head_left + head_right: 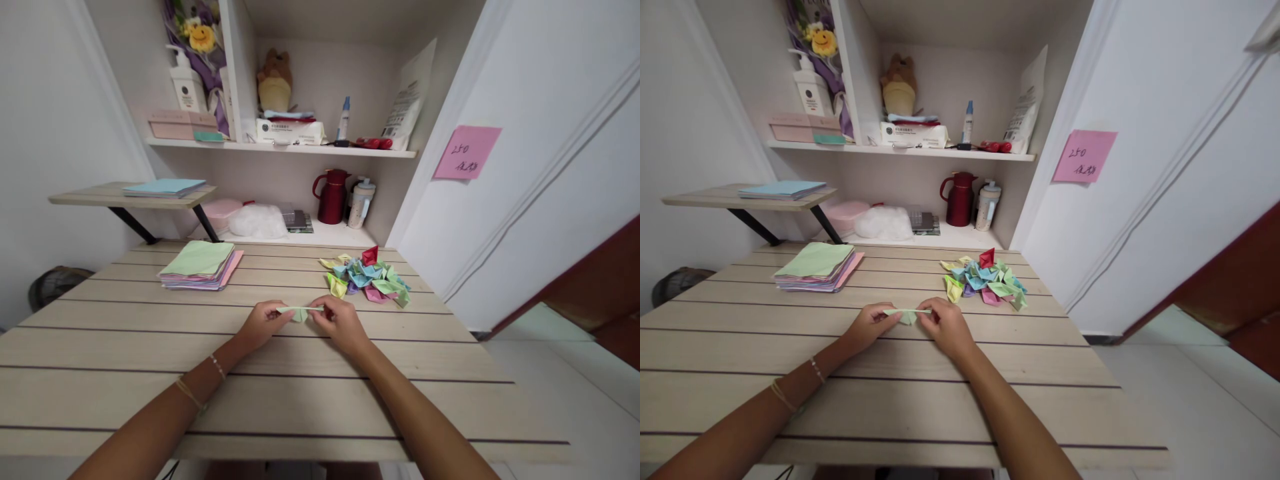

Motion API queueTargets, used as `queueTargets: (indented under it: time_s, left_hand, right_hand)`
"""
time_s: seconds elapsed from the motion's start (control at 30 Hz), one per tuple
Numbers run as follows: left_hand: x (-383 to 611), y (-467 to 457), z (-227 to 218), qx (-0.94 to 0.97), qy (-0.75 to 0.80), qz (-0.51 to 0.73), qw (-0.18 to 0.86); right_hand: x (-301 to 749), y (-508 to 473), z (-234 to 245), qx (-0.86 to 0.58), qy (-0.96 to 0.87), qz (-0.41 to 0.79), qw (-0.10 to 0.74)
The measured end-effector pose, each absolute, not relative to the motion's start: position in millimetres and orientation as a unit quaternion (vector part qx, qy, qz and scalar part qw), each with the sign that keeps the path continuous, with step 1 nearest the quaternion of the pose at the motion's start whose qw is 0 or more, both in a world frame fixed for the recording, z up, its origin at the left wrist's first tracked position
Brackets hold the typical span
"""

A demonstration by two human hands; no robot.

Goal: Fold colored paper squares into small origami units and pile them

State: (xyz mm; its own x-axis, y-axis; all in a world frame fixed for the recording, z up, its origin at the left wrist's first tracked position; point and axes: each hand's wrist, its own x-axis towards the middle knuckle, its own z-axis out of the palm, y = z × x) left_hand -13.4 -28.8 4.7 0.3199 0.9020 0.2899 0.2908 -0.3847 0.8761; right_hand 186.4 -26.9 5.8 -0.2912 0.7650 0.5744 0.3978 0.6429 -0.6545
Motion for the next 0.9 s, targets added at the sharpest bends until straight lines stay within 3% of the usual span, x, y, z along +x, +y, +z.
queueTargets:
  time_s: [0.4,0.57,0.9]
  left_hand:
    - [-10,-35,4,0.685,0.359,0.364,0.519]
    - [-7,-30,-7,0.612,0.374,0.402,0.569]
    - [-6,-28,-7,0.617,0.402,0.4,0.546]
  right_hand:
    - [178,-26,0,-0.351,-0.723,0.324,0.5]
    - [177,-22,-5,-0.409,-0.665,0.298,0.549]
    - [174,-29,1,-0.362,-0.703,0.394,0.467]
